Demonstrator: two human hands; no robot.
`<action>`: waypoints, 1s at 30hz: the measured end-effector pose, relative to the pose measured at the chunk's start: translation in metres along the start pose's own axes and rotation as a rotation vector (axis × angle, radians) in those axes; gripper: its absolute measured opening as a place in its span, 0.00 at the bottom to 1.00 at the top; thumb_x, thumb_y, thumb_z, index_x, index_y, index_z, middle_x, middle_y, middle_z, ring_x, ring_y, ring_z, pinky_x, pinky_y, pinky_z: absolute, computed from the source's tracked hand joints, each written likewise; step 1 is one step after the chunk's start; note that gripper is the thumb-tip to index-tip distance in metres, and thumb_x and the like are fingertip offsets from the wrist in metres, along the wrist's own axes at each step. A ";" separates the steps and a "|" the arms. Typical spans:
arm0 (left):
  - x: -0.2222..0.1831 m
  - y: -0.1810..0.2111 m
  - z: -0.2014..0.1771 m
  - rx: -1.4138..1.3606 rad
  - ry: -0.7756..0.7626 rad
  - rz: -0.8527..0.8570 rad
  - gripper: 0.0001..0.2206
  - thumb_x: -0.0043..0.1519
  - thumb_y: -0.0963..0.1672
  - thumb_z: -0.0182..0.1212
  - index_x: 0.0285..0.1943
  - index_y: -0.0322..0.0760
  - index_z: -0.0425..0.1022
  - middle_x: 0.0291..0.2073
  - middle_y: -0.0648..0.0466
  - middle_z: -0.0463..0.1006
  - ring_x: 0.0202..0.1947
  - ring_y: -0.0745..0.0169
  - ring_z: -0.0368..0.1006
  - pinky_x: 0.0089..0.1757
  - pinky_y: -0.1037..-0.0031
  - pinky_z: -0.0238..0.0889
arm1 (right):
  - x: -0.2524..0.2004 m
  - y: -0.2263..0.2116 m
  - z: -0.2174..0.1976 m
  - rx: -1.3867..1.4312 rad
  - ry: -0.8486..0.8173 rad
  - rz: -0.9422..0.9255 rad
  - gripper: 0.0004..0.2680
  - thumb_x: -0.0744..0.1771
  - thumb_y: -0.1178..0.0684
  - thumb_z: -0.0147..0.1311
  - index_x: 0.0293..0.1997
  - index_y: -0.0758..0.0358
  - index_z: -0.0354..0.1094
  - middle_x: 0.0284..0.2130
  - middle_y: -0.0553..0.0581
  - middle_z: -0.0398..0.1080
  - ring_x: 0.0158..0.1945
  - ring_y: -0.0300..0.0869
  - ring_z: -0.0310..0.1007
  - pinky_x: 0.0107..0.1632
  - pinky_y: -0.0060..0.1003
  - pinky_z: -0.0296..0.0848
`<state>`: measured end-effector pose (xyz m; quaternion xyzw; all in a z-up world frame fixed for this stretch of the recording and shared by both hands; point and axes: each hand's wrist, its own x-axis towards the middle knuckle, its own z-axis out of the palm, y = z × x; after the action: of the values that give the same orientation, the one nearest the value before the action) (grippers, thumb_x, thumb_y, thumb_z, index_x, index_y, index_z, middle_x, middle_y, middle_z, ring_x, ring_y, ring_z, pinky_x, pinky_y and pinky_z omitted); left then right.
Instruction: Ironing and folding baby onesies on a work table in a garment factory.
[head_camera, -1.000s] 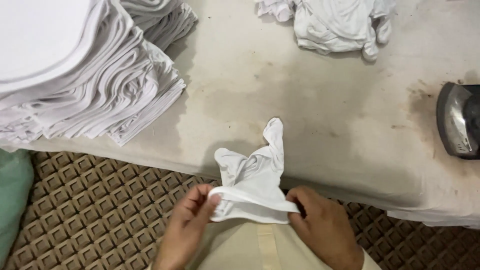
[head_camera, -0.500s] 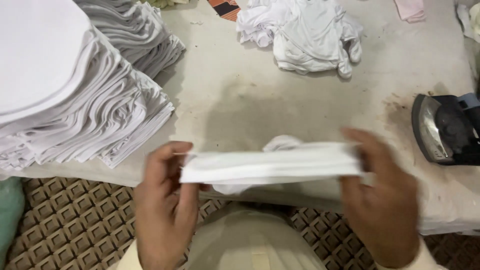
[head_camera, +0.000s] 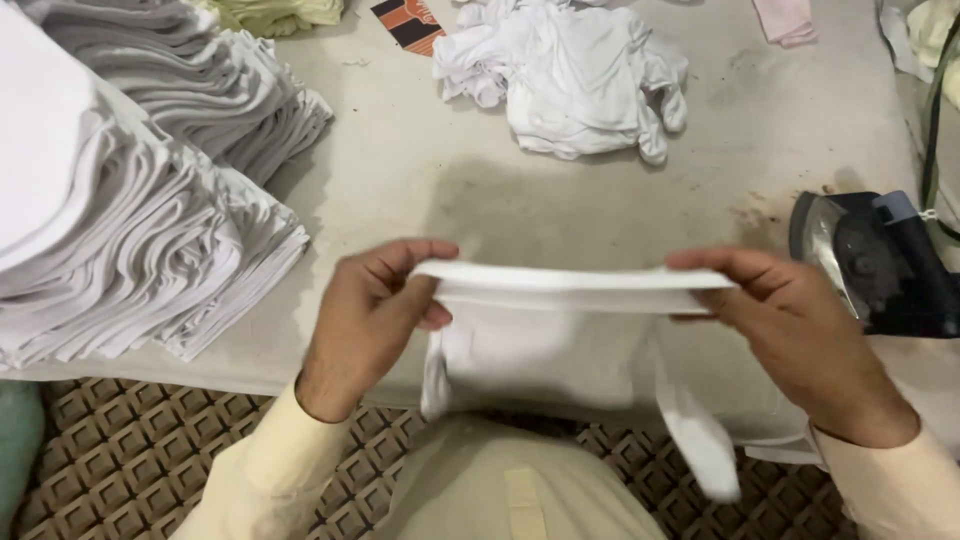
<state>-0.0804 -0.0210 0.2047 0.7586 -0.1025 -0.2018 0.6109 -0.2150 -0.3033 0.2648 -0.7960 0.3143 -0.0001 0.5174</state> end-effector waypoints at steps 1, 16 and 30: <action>0.000 0.014 0.005 0.003 0.001 -0.005 0.14 0.62 0.38 0.55 0.53 0.38 0.84 0.31 0.52 0.87 0.21 0.69 0.80 0.29 0.80 0.77 | -0.003 -0.009 -0.004 0.002 -0.004 0.004 0.11 0.68 0.62 0.50 0.54 0.64 0.78 0.46 0.57 0.81 0.44 0.45 0.81 0.53 0.33 0.71; -0.018 -0.111 0.099 0.455 -0.049 -0.441 0.15 0.63 0.46 0.57 0.57 0.58 0.82 0.45 0.47 0.86 0.40 0.40 0.84 0.41 0.57 0.77 | 0.063 0.200 0.015 -0.168 -0.277 0.004 0.13 0.66 0.58 0.55 0.56 0.60 0.78 0.42 0.66 0.83 0.48 0.52 0.83 0.52 0.49 0.78; 0.237 -0.100 0.039 1.249 -0.101 0.101 0.13 0.66 0.50 0.59 0.55 0.51 0.80 0.45 0.48 0.76 0.49 0.44 0.77 0.47 0.55 0.72 | 0.300 0.140 -0.007 -0.492 -0.188 -0.474 0.17 0.69 0.57 0.53 0.67 0.50 0.68 0.45 0.68 0.75 0.51 0.62 0.75 0.52 0.56 0.74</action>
<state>0.1064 -0.1274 0.0585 0.9562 -0.2653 -0.1104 0.0558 -0.0466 -0.4964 0.0557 -0.9441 0.0626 0.0289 0.3224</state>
